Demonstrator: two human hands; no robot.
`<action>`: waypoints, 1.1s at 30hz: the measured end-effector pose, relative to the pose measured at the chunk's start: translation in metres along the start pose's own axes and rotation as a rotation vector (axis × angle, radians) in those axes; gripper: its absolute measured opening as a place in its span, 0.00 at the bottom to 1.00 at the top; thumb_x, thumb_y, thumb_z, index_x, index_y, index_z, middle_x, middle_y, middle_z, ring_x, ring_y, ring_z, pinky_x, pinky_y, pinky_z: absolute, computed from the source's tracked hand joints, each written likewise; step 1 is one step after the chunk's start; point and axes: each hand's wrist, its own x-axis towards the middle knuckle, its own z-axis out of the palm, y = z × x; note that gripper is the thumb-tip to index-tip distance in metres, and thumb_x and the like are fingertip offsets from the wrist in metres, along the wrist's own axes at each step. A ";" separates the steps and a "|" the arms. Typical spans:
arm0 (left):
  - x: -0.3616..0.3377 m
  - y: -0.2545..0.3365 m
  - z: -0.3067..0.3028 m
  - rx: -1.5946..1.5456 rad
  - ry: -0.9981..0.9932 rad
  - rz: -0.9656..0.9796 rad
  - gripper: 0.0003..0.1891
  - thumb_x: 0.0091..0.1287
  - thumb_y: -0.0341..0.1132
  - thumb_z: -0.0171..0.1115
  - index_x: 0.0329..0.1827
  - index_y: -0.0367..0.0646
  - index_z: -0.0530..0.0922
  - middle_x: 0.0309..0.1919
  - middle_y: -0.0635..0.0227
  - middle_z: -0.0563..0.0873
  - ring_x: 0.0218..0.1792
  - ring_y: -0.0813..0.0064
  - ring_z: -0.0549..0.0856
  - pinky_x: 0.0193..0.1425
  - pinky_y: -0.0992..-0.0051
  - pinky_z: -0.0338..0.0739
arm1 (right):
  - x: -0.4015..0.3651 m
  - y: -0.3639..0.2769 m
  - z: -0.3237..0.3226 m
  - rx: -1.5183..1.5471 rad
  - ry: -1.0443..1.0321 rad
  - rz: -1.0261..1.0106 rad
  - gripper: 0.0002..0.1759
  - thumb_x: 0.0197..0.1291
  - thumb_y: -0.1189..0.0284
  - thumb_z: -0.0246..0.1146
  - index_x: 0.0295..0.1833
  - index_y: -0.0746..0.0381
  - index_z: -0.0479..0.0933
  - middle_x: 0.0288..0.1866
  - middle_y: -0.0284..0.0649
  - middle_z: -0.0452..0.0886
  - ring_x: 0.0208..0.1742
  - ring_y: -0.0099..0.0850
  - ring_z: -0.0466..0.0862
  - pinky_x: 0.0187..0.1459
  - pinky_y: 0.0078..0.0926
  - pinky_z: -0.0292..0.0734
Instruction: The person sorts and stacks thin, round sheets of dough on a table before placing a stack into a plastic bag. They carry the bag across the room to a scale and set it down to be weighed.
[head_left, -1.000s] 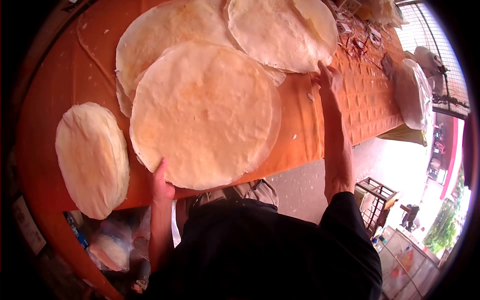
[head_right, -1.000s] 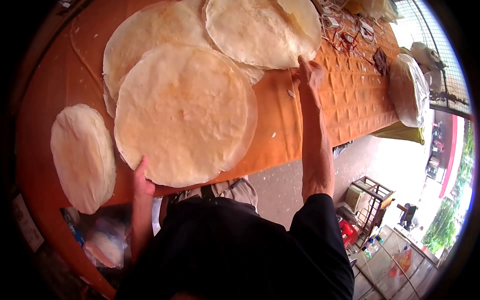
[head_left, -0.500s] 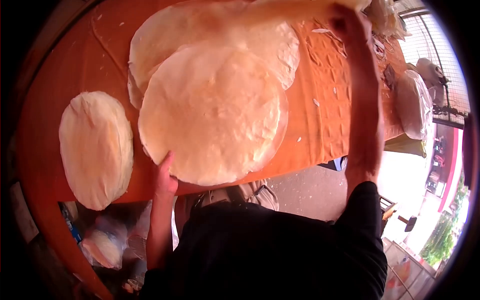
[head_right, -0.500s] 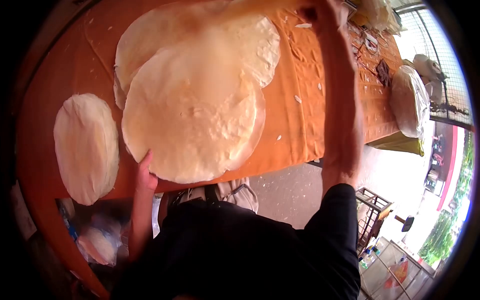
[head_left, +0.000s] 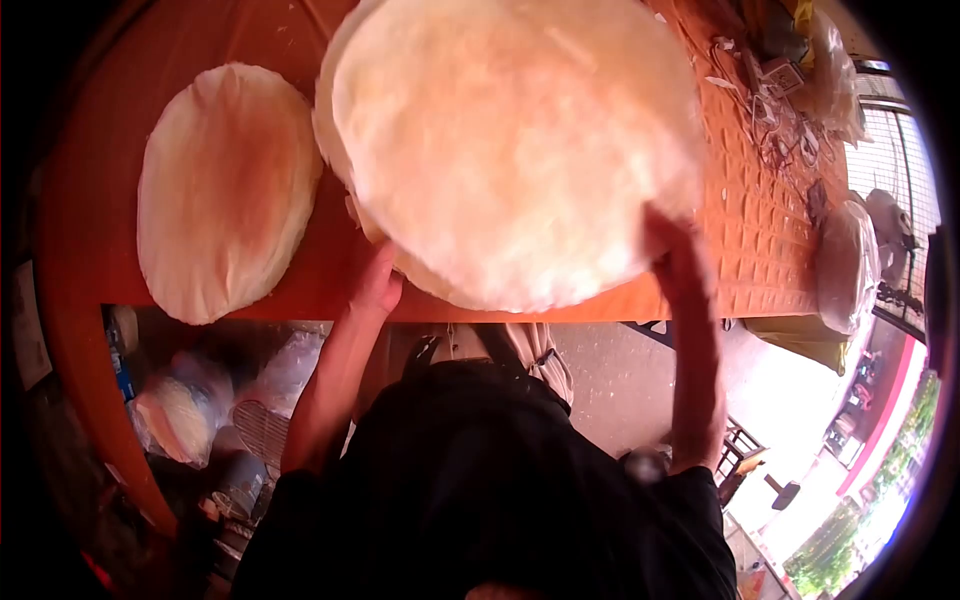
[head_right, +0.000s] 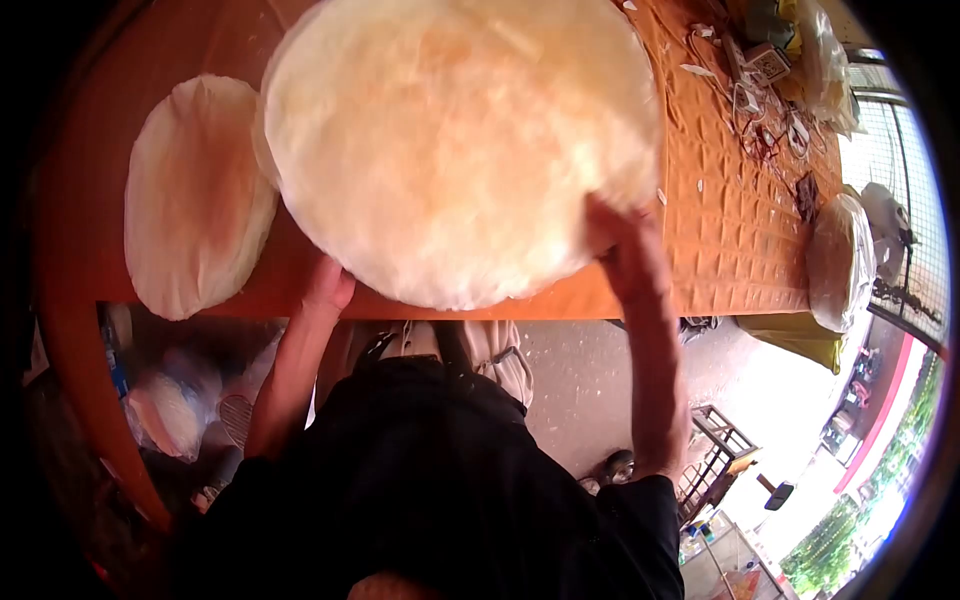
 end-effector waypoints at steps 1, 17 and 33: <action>0.004 -0.005 -0.009 -0.019 -0.065 0.007 0.31 0.65 0.34 0.64 0.70 0.44 0.63 0.64 0.69 0.72 0.63 0.71 0.73 0.63 0.67 0.72 | 0.008 0.038 -0.007 -0.085 0.009 0.104 0.06 0.58 0.75 0.65 0.41 0.64 0.79 0.34 0.33 0.82 0.30 0.23 0.81 0.28 0.22 0.77; -0.040 0.043 0.053 -0.411 -0.243 0.035 0.34 0.71 0.58 0.44 0.73 0.46 0.60 0.69 0.64 0.67 0.68 0.63 0.67 0.71 0.60 0.61 | -0.079 0.099 0.129 -1.485 -0.321 -0.860 0.51 0.41 0.52 0.73 0.69 0.64 0.62 0.61 0.60 0.67 0.63 0.57 0.68 0.56 0.53 0.69; -0.019 0.037 0.054 -0.204 -0.171 -0.027 0.26 0.71 0.47 0.53 0.66 0.41 0.67 0.59 0.64 0.77 0.59 0.66 0.76 0.64 0.64 0.69 | -0.044 0.092 0.147 -1.663 -0.319 -0.970 0.15 0.44 0.79 0.59 0.40 0.71 0.68 0.28 0.49 0.72 0.30 0.41 0.76 0.26 0.32 0.74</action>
